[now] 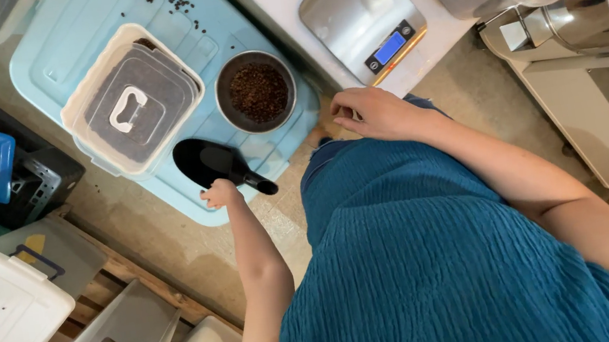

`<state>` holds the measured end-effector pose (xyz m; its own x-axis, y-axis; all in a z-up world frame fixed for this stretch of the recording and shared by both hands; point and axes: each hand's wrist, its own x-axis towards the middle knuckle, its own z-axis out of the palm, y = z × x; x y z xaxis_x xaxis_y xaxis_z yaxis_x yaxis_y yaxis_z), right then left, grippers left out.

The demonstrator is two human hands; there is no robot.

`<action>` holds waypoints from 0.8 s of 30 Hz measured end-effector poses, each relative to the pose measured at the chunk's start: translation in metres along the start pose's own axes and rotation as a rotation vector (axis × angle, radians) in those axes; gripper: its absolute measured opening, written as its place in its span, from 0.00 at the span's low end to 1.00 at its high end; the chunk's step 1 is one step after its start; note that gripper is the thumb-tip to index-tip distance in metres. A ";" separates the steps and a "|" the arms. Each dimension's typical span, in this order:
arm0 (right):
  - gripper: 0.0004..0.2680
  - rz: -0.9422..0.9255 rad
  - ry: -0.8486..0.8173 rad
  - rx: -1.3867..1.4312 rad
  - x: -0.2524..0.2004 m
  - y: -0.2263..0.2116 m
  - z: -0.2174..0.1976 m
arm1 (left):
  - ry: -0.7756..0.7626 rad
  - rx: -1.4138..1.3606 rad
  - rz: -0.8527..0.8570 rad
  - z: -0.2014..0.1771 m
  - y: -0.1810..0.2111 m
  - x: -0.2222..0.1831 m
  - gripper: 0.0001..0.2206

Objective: Scooping coffee beans from a bin into a bag, weighing them on a scale, and pouring them into a large container.

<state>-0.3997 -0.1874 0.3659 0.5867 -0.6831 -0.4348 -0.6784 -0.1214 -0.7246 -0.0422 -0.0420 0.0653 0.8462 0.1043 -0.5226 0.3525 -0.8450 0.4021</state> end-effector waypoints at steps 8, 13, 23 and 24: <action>0.05 -0.228 0.312 -0.003 -0.061 0.077 -0.057 | -0.252 -0.545 0.774 0.078 0.041 -0.158 0.14; 0.06 -0.413 0.503 0.045 -0.108 0.146 -0.110 | -0.851 -0.596 0.706 0.075 0.097 -0.425 0.11; 0.03 -0.542 0.734 -0.119 -0.201 0.250 -0.227 | -0.992 -0.332 0.422 0.155 0.130 -0.603 0.45; 0.02 -0.567 0.779 -0.181 -0.204 0.260 -0.235 | -0.937 -0.410 0.384 0.162 0.127 -0.602 0.39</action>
<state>-0.7996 -0.2483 0.3919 0.4342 -0.7657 0.4745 -0.4815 -0.6424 -0.5962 -0.5717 -0.2968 0.3087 0.3493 -0.7166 -0.6038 0.3838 -0.4784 0.7898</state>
